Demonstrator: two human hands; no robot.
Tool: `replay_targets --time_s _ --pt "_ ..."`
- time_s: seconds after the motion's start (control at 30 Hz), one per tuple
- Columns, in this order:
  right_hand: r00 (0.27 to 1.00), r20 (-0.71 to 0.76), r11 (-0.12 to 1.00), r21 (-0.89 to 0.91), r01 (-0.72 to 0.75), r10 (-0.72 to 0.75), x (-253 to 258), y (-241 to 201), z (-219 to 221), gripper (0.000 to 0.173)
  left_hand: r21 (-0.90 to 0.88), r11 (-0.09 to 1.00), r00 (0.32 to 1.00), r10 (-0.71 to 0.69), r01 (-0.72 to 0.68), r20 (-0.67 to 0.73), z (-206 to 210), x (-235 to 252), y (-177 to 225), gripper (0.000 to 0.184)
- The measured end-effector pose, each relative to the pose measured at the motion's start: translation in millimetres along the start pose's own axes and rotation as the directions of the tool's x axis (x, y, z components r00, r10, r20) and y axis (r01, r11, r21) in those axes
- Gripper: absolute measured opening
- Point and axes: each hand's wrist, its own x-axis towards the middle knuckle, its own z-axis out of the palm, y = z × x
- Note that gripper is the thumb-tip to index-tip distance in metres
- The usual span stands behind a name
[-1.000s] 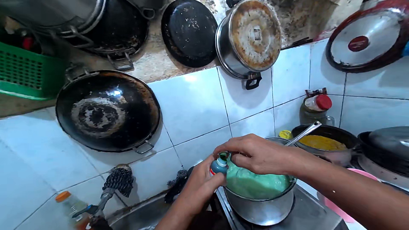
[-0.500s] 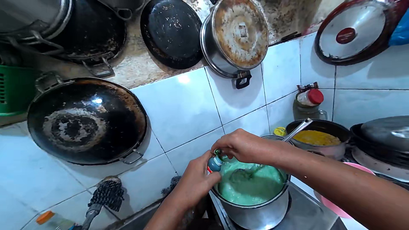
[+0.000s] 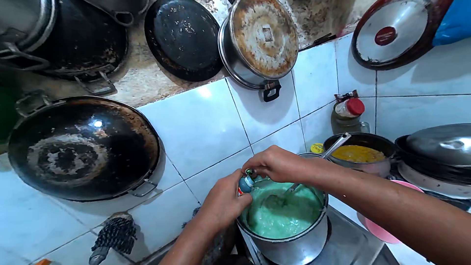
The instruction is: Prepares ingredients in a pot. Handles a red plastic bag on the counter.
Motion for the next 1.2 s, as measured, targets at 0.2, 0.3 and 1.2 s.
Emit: replay_targets --time_s 0.2,0.3,1.2 --pt "1.000 -0.009 1.000 -0.002 -0.016 0.016 -7.0 3.9 -1.5 0.022 0.107 0.994 1.000 0.019 -0.021 0.023 0.6 6.3 5.1 0.045" --pt "0.999 0.001 0.999 0.016 -0.037 0.037 -9.7 4.7 -2.9 0.023 0.130 0.991 0.999 0.029 -0.031 0.017 3.1 8.1 5.0 0.044" --pt "0.999 -0.015 0.999 -0.003 -0.052 0.052 -16.4 8.5 -2.1 0.022 0.162 0.985 0.997 0.069 -0.062 -0.036 12.8 12.8 4.5 0.040"
